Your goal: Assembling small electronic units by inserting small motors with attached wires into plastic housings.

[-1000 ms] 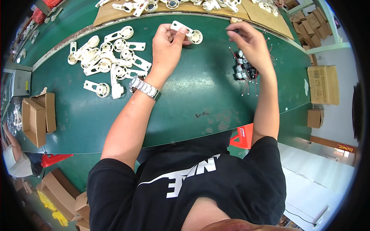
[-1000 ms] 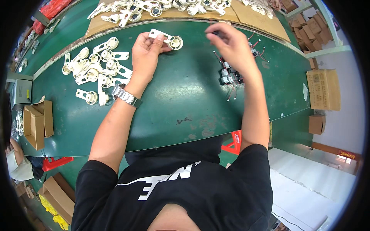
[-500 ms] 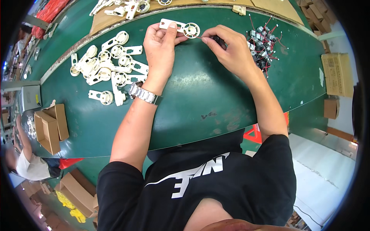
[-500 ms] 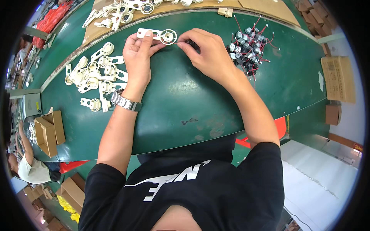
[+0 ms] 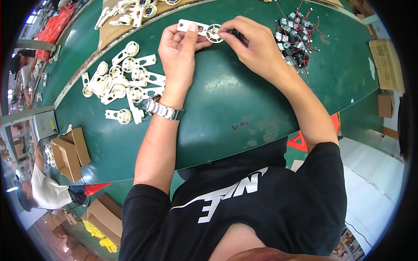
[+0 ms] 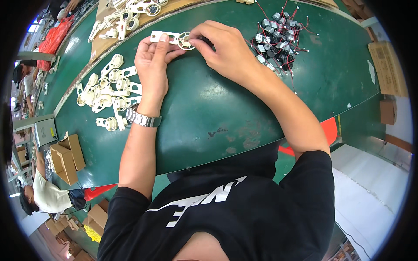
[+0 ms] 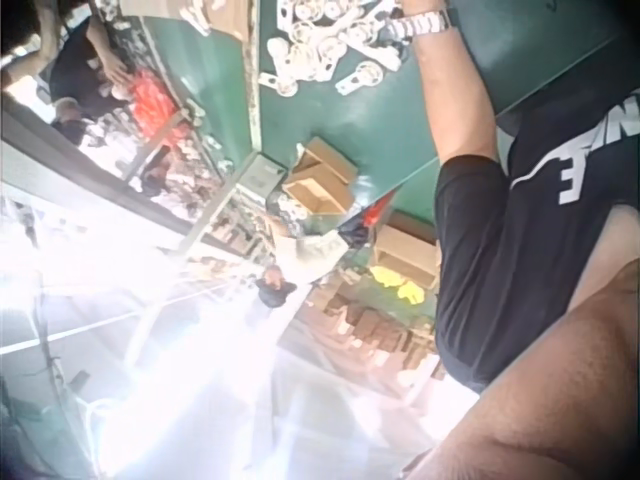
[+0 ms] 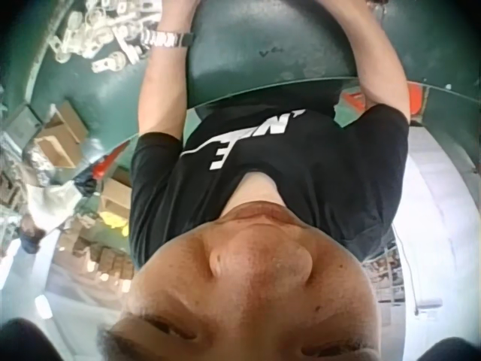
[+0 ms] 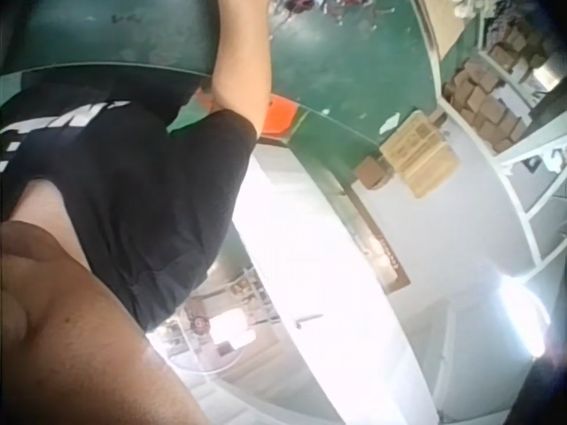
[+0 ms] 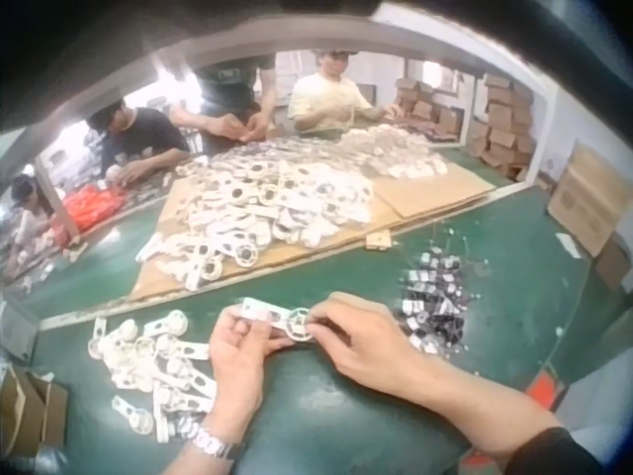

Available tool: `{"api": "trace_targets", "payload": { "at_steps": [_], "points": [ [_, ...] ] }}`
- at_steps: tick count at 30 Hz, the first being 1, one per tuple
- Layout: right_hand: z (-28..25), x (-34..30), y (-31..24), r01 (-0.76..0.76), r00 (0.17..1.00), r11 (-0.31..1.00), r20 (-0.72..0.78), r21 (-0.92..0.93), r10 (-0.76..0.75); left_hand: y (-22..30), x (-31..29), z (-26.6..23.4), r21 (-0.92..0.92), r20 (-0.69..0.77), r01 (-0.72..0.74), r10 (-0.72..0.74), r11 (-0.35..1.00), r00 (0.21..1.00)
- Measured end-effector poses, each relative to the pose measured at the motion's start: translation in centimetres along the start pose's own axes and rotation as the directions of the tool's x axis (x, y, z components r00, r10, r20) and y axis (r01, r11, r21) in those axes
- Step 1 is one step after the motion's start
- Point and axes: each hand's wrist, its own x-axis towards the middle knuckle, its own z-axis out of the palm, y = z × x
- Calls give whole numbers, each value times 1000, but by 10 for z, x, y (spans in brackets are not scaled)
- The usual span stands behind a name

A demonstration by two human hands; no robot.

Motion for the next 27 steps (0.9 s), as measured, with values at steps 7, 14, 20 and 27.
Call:
{"api": "trace_targets", "payload": {
  "at_steps": [7,14,20,27],
  "points": [
    [8,-3,0,-101,990,992,-91,79,108,0,-6,12,73,21,-59,57,996,998],
    [3,-4,6,-99,995,990,9,97,99,3,-6,12,91,9,-36,36,995,999],
    [4,1,17,238,945,935,-161,-264,-286,1,-5,10,46,50,-42,39,998,998],
    [2,-3,20,33,995,998,-89,-56,-38,1,-5,10,27,-14,-68,68,997,998]
  ]
}}
